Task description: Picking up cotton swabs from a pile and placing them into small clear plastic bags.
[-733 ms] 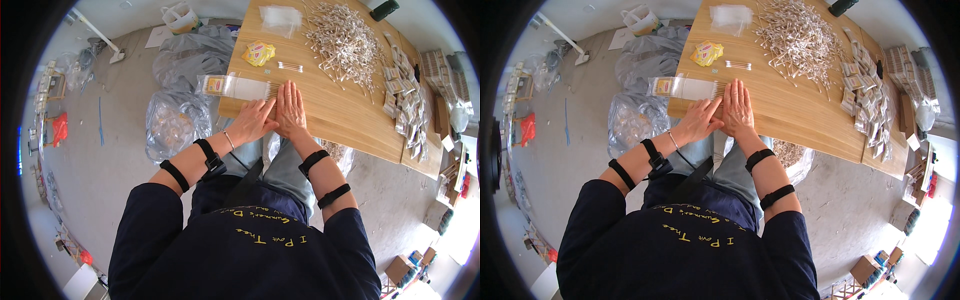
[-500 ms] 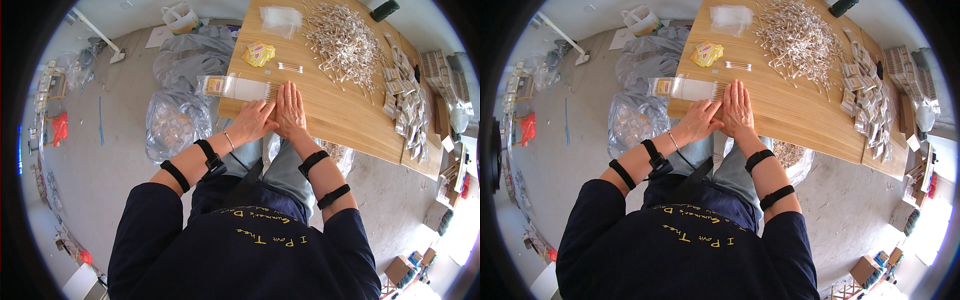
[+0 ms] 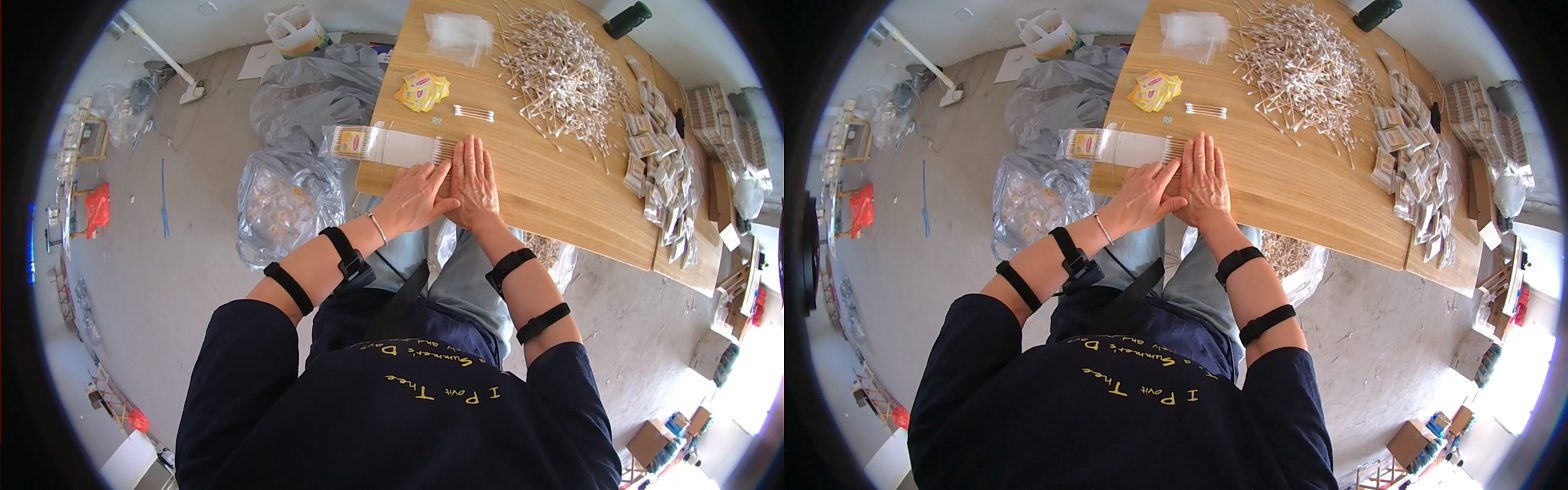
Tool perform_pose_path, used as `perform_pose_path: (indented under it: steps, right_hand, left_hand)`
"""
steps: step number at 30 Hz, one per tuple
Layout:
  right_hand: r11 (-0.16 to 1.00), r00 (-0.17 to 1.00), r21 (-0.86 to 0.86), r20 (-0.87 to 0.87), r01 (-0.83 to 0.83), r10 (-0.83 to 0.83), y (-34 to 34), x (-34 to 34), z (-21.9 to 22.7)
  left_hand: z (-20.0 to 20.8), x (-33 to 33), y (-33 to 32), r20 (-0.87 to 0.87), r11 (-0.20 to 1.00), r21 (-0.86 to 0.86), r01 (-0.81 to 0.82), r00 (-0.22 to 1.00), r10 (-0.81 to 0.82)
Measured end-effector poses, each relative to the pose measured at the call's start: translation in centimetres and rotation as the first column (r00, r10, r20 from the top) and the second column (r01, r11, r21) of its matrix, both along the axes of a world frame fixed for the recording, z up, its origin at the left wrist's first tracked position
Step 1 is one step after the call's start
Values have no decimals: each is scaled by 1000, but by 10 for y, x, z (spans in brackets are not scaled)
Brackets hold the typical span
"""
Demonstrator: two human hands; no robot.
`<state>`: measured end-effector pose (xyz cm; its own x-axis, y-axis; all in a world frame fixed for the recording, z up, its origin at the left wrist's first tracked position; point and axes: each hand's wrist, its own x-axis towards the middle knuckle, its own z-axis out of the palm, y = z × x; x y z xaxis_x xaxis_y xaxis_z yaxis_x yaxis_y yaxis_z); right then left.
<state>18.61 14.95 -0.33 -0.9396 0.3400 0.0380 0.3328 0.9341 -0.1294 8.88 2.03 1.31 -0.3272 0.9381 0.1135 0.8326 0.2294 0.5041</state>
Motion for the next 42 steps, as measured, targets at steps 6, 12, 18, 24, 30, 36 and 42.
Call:
perform_pose_path:
  steps: [6,12,18,24,30,36,42]
  right_hand:
    - [1000,999,30,43,7,-8,0,-1,-2]
    - [999,999,32,49,7,-9,-2,-1,0]
    - [999,999,-47,-45,1,-3,-2,-1,-1]
    - [1000,1000,-20,-23,19,-20,-2,-2,-1]
    - [998,994,-69,-110,13,-21,-5,-1,1]
    - [998,993,-69,-116,-2,-6,-4,-1,2]
    - [998,995,-70,-104,4,-11,-4,-1,3]
  left_hand:
    - [3,-1,1,6,999,-34,8,1000,-8]
    - [5,-2,7,23,999,-23,-29,999,30]
    - [8,-4,9,17,1000,-18,-1,1000,2]
    - [11,-6,13,77,996,-84,-20,997,26]
    - [13,-10,20,84,988,-154,-16,996,29]
    - [15,-8,17,48,994,-105,-9,999,14]
    - [13,-8,18,44,992,-124,-12,999,17]
